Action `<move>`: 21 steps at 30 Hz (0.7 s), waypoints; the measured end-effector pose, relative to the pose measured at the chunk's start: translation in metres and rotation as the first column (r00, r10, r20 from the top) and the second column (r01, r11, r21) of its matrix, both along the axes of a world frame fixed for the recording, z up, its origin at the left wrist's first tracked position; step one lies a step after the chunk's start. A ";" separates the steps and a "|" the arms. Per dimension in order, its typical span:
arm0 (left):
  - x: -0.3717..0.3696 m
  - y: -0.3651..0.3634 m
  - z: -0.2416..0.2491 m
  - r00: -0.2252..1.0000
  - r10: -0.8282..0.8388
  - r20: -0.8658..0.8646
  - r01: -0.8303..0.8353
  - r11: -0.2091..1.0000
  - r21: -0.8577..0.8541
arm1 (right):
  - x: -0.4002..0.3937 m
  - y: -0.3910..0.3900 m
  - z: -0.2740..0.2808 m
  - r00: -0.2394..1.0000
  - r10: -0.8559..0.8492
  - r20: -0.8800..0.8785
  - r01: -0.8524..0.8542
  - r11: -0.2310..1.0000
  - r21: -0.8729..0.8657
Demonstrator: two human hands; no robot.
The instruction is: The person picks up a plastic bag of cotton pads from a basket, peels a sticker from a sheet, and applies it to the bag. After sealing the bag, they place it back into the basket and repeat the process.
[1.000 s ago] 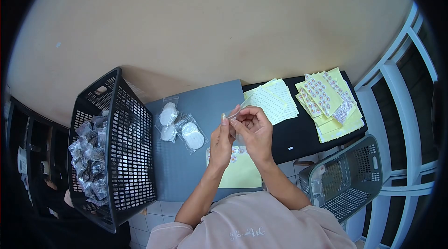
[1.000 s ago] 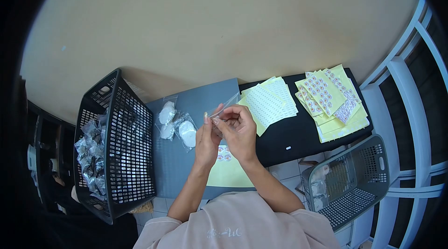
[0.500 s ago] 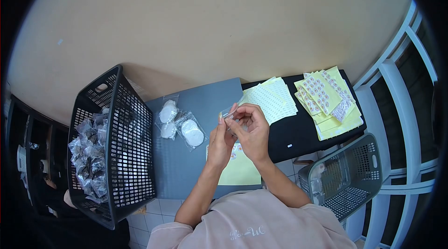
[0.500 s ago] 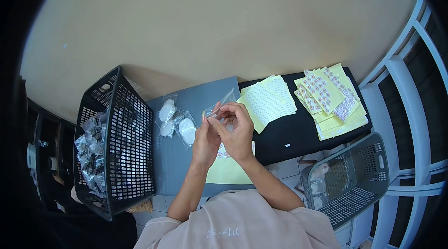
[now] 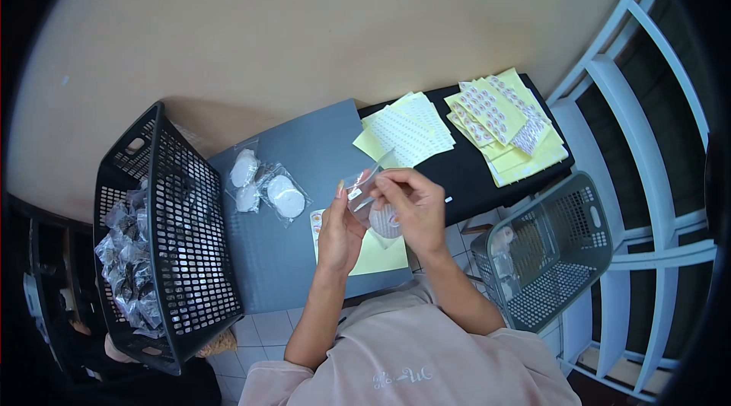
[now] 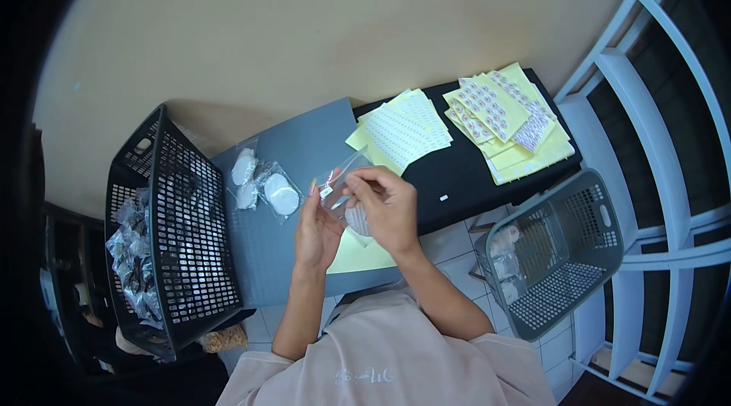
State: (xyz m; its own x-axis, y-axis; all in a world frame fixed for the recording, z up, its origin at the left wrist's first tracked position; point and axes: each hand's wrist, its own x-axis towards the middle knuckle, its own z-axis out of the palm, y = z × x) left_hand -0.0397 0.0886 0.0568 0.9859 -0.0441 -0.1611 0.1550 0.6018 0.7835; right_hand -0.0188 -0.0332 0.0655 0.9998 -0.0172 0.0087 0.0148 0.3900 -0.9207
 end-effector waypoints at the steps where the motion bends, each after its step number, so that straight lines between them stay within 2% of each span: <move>1: -0.002 0.001 0.000 1.000 -0.015 0.003 0.015 1.000 -0.004 | -0.006 -0.008 0.001 1.000 -0.015 0.003 0.015 1.000 -0.004; 3: -0.008 0.006 -0.003 0.997 -0.073 0.032 0.069 0.991 0.114 | -0.020 -0.028 0.003 0.966 -0.223 0.131 0.239 0.963 -0.123; 5: -0.014 0.008 -0.004 0.995 -0.086 0.054 0.076 0.982 0.171 | -0.034 -0.047 -0.001 0.922 -0.296 0.249 0.373 0.850 -0.373; 7: -0.024 0.009 -0.004 0.979 -0.200 0.045 0.189 0.965 0.183 | -0.049 -0.054 -0.005 0.986 -0.134 0.104 0.157 0.951 -0.266; 8: -0.030 0.006 -0.005 0.978 -0.203 0.041 0.195 0.970 0.146 | -0.059 -0.053 -0.007 0.999 -0.015 0.029 0.019 0.991 -0.130; 9: -0.038 0.005 -0.006 0.976 -0.217 0.035 0.210 0.968 0.138 | -0.069 -0.053 -0.014 0.999 -0.030 0.022 0.033 0.990 -0.137; 11: -0.052 0.003 -0.009 0.981 -0.194 -0.027 0.196 0.978 0.072 | -0.089 -0.051 -0.024 0.984 0.117 -0.133 -0.147 0.960 -0.239; 12: -0.059 0.004 -0.017 0.980 -0.198 -0.025 0.200 0.977 0.074 | -0.101 -0.046 -0.027 0.991 0.037 -0.128 -0.063 0.976 -0.208; 13: -0.067 0.004 -0.022 0.979 -0.202 -0.035 0.204 0.977 0.067 | -0.110 -0.046 -0.030 0.990 0.032 -0.139 -0.062 0.975 -0.212; 15: -0.082 0.001 -0.033 0.977 -0.191 -0.099 0.209 0.952 0.224 | -0.128 -0.047 -0.041 0.980 0.029 -0.195 -0.072 0.973 -0.219; 16: -0.087 -0.003 -0.042 0.984 -0.174 -0.038 0.177 0.932 0.315 | -0.136 -0.048 -0.045 0.978 0.014 -0.209 -0.061 0.974 -0.220; 17: -0.095 -0.006 -0.049 0.980 -0.192 -0.059 0.200 0.929 0.311 | -0.146 -0.048 -0.049 0.978 0.000 -0.209 -0.044 0.978 -0.204; 19: -0.105 -0.012 -0.056 0.989 -0.139 -0.040 0.145 0.947 0.287 | -0.168 -0.044 -0.055 0.976 -0.036 -0.214 -0.005 0.982 -0.186; 20: -0.109 -0.015 -0.053 0.985 -0.134 -0.107 0.157 0.956 0.249 | -0.179 -0.041 -0.056 0.970 -0.046 -0.239 0.007 0.986 -0.164; 21: -0.111 -0.018 -0.053 0.982 -0.159 -0.103 0.180 0.952 0.246 | -0.189 -0.042 -0.056 0.964 -0.060 -0.259 0.022 0.989 -0.146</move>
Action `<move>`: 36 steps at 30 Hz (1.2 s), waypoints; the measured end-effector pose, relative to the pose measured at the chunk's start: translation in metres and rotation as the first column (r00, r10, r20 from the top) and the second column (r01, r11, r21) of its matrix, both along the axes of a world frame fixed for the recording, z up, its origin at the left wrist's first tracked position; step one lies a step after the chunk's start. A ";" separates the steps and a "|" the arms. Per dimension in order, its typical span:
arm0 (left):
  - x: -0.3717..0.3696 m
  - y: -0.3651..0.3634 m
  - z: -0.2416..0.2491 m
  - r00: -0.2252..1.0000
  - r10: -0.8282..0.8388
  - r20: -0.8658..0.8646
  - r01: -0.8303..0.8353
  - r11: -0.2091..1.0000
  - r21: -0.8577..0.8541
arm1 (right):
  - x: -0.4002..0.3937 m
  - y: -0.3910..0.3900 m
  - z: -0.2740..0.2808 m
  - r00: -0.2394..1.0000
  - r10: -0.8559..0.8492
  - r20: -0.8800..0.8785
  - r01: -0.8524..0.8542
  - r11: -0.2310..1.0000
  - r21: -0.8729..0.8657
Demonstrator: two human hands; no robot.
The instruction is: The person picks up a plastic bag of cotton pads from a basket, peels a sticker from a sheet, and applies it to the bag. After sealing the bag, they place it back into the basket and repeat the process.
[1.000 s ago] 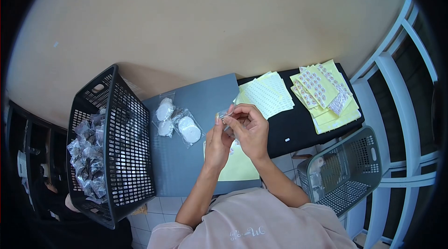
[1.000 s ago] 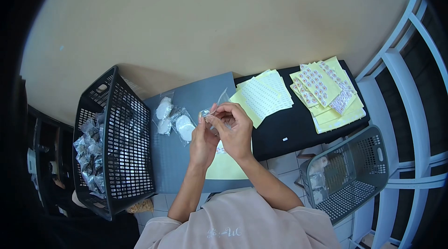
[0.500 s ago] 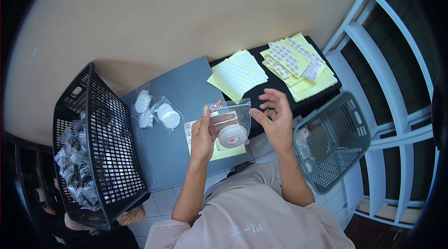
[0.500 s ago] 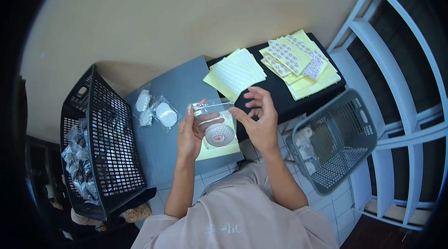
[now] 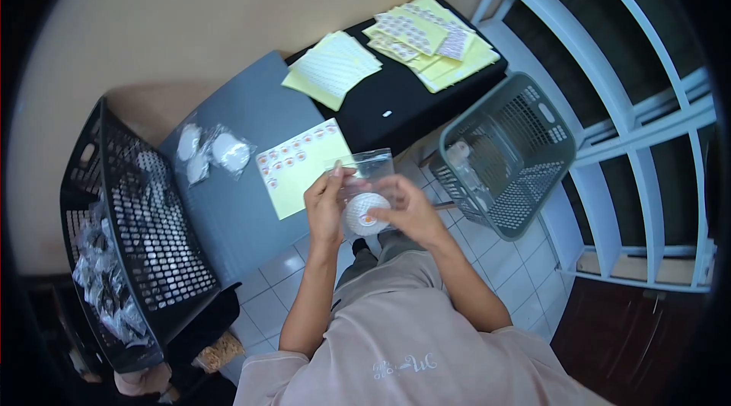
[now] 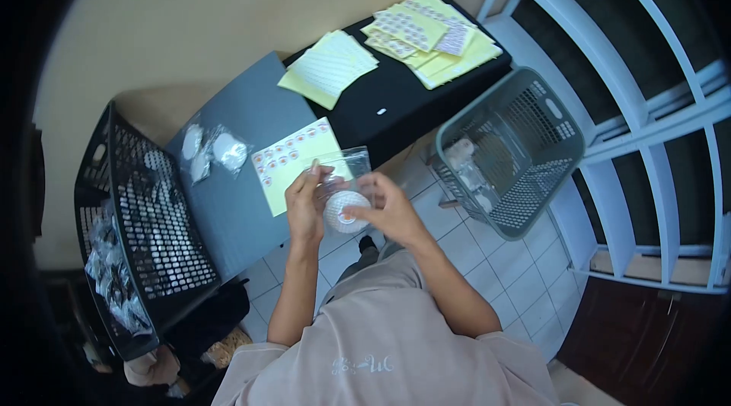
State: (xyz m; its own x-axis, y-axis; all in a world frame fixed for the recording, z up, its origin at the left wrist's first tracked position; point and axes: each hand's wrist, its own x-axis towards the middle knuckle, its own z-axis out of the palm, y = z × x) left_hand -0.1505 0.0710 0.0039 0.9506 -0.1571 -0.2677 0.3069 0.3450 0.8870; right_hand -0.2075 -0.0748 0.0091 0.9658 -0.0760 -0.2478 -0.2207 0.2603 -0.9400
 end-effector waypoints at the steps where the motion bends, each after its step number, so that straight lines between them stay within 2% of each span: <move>1: -0.003 -0.005 -0.001 0.999 0.050 0.013 -0.049 0.996 -0.070 | -0.011 -0.005 -0.013 0.996 0.071 -0.052 -0.067 0.996 0.067; 2: -0.008 -0.010 -0.003 0.995 0.098 0.013 -0.096 0.986 -0.139 | -0.019 -0.008 -0.023 0.992 0.107 -0.068 -0.105 0.994 0.036; 4: -0.015 -0.026 -0.007 0.997 0.073 -0.003 -0.073 0.992 -0.107 | -0.035 -0.014 -0.035 0.992 0.117 -0.040 -0.118 0.993 -0.025; 6: -0.021 -0.039 -0.024 0.994 0.106 0.023 -0.102 0.987 -0.128 | -0.040 -0.028 -0.021 0.995 0.074 -0.069 -0.080 0.993 -0.089; 8: -0.023 -0.058 -0.029 0.998 0.065 0.001 -0.064 0.991 -0.115 | -0.048 -0.044 -0.018 0.994 0.036 -0.103 -0.051 0.988 -0.145; 10: -0.026 -0.083 -0.030 0.995 0.065 -0.076 -0.076 0.987 -0.145 | -0.053 -0.064 -0.021 0.993 0.024 -0.114 -0.049 0.973 -0.225; 14: -0.025 -0.140 -0.053 0.981 0.075 -0.181 -0.110 0.975 -0.194 | -0.057 -0.110 -0.042 0.990 -0.078 -0.114 0.058 0.984 -0.170; 16: -0.022 -0.167 -0.068 0.976 0.104 -0.190 -0.138 0.975 -0.177 | -0.053 -0.138 -0.066 0.963 -0.255 -0.092 0.263 0.961 0.090; 18: -0.017 -0.197 -0.067 0.959 0.026 -0.281 -0.067 0.988 -0.138 | -0.050 -0.182 -0.086 0.952 -0.268 -0.148 0.281 0.957 0.069; 19: -0.015 -0.199 -0.094 0.956 -0.079 -0.282 0.056 0.994 -0.091 | -0.047 -0.207 -0.092 0.928 -0.338 -0.158 0.354 0.931 0.092; 20: -0.014 -0.217 -0.080 0.946 -0.167 -0.277 0.167 0.986 -0.023 | -0.046 -0.232 -0.098 0.898 -0.401 -0.178 0.424 0.899 0.112; 22: -0.010 -0.235 -0.088 0.914 -0.279 -0.295 0.325 0.938 0.118 | -0.032 -0.294 -0.111 0.824 -0.507 -0.253 0.547 0.829 0.120; 23: -0.009 -0.240 -0.098 0.911 -0.267 -0.315 0.320 0.939 0.130 | -0.027 -0.330 -0.134 0.811 -0.522 -0.263 0.550 0.834 0.040; 24: -0.008 -0.240 -0.109 0.886 -0.326 -0.329 0.398 0.899 0.183 | -0.026 -0.365 -0.164 0.798 -0.537 -0.273 0.548 0.836 -0.040; 25: -0.007 -0.241 -0.117 0.857 -0.386 -0.342 0.474 0.850 0.231 | -0.025 -0.399 -0.195 0.799 -0.522 -0.299 0.493 0.853 -0.173; 26: -0.004 -0.244 -0.123 0.856 -0.376 -0.356 0.471 0.850 0.237 | -0.020 -0.432 -0.227 0.799 -0.509 -0.319 0.424 0.854 -0.301; 28: -0.004 -0.248 -0.129 0.833 -0.398 -0.384 0.526 0.784 0.328 | -0.011 -0.482 -0.286 0.823 -0.489 -0.289 0.257 0.774 -0.579; 30: -0.003 -0.256 -0.129 0.843 -0.360 -0.400 0.502 0.794 0.344 | 0.006 -0.513 -0.338 0.833 -0.478 -0.279 0.218 0.747 -0.628; 32: 0.003 -0.263 -0.127 0.805 -0.446 -0.391 0.573 0.754 0.321 | 0.024 -0.532 -0.373 0.845 -0.465 -0.262 0.182 0.712 -0.678; 34: 0.008 -0.279 -0.122 0.783 -0.466 -0.412 0.599 0.743 0.298 | 0.035 -0.546 -0.411 0.785 -0.559 -0.265 0.262 0.688 -0.677; 36: 0.013 -0.307 -0.122 0.716 -0.554 -0.425 0.687 0.667 0.288 | 0.047 -0.560 -0.443 0.772 -0.575 -0.270 0.276 0.687 -0.672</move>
